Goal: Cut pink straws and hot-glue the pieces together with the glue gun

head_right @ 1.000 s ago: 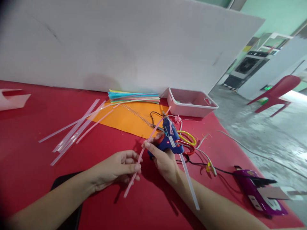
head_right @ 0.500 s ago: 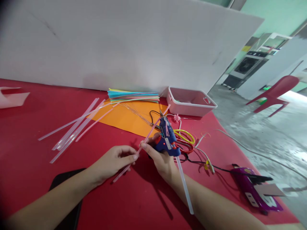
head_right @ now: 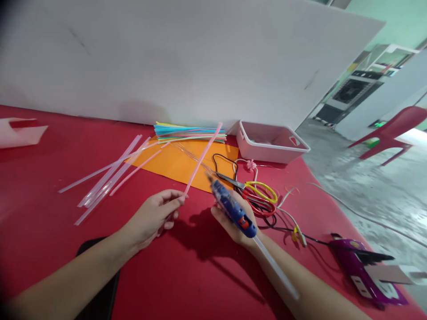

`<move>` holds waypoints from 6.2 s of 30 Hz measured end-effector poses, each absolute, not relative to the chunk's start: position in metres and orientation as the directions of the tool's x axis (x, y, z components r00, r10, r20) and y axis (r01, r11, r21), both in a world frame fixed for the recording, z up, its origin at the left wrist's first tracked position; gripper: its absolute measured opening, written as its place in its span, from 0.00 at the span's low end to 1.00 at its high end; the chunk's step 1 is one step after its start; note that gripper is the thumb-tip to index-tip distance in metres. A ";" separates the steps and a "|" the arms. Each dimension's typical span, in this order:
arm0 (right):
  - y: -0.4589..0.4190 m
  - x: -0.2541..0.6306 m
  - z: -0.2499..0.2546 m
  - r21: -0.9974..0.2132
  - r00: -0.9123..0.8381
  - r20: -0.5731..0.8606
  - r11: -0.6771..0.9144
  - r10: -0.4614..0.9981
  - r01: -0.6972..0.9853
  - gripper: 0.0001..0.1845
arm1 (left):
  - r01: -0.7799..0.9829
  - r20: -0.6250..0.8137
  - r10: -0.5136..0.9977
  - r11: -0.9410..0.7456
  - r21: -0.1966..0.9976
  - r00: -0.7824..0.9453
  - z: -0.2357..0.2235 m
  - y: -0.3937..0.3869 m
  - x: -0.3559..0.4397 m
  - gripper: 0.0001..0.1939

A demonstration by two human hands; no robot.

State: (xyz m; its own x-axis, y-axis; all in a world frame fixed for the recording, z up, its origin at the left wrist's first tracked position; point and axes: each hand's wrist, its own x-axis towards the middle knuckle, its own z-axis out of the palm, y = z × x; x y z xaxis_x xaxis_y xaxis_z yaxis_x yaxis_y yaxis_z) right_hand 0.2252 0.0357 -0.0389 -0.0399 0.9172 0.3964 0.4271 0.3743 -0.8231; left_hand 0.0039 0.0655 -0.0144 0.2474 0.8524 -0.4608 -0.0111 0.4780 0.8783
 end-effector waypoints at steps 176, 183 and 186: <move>0.025 0.237 -0.054 -0.648 -0.049 0.386 0.308 0.921 0.697 0.06 | -0.260 -0.490 0.742 0.638 0.725 0.457 -0.012 0.067 -0.002 0.15; 0.026 0.237 -0.052 -0.653 -0.076 0.378 0.324 0.922 0.684 0.04 | -0.275 -0.497 0.775 0.613 0.740 0.391 -0.010 0.067 0.000 0.11; 0.025 0.238 -0.053 -0.659 -0.092 0.366 0.328 0.926 0.677 0.04 | -0.280 -0.495 0.782 0.606 0.744 0.379 -0.009 0.067 0.000 0.10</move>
